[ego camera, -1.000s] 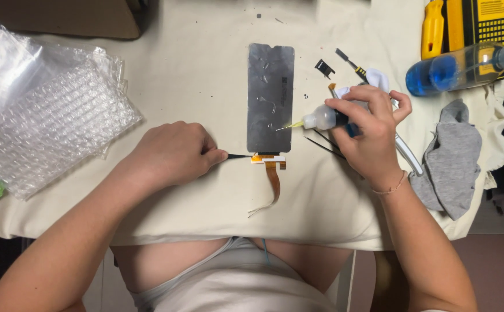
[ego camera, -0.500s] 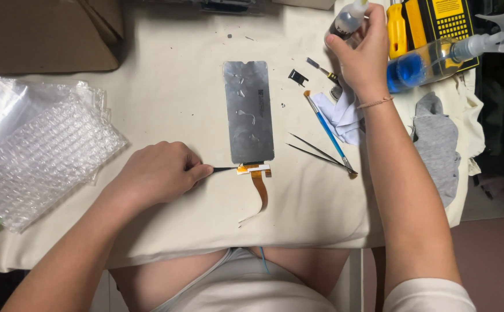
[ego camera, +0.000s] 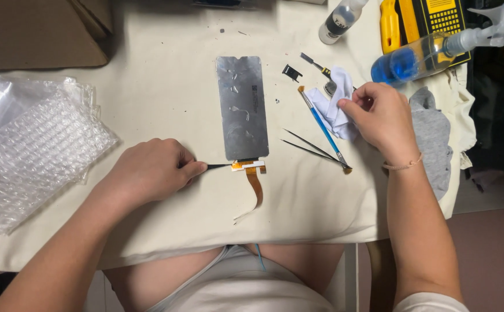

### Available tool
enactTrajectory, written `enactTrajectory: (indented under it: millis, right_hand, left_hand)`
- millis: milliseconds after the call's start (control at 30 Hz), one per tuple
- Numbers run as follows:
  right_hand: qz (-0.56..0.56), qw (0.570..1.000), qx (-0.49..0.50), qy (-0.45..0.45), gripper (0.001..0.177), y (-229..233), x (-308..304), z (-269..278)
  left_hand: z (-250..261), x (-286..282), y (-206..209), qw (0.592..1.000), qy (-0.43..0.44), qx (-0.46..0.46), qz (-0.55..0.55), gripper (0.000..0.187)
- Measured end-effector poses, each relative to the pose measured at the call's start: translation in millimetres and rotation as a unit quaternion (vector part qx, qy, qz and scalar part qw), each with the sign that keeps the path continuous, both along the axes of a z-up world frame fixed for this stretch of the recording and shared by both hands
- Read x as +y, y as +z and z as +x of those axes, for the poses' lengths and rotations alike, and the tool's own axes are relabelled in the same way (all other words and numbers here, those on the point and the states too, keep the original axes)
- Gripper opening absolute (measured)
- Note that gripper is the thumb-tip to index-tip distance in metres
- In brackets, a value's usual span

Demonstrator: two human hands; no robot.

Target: The person cleans a smartphone screen and internal components. They wipe the screen with a cloth and spray, then use a brush to clean the inside of the phone's chassis.

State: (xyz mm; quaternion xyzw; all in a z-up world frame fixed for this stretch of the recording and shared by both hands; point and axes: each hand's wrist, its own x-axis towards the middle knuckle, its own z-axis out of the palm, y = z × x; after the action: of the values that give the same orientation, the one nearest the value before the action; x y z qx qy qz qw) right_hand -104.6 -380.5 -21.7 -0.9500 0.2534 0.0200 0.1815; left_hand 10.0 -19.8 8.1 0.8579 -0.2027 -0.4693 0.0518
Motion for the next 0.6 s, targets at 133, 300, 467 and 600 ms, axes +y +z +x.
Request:
enactTrajectory:
  millis: [133,300,467,600]
  right_hand:
    - [0.167,0.979,-0.107,-0.044,0.019,-1,-15,-5]
    - [0.268,0.919,-0.268,-0.112,0.017,-1,-37,-12]
    - [-0.144,0.95,-0.265,0.079,0.021,15,5,-30]
    - [-0.101,0.977,-0.16,0.093,0.02,-6,32,-32]
  left_hand:
    - [-2,1,0,1.0,0.0,-0.002,0.002,0.04]
    - [-2,2,-2,1.0,-0.004,-0.01,-0.005,0.044]
    - [-1,2,-3,1.0,-0.008,-0.013,-0.009,0.043]
    - [1,2,-5,0.997,0.019,-0.023,-0.069,0.041]
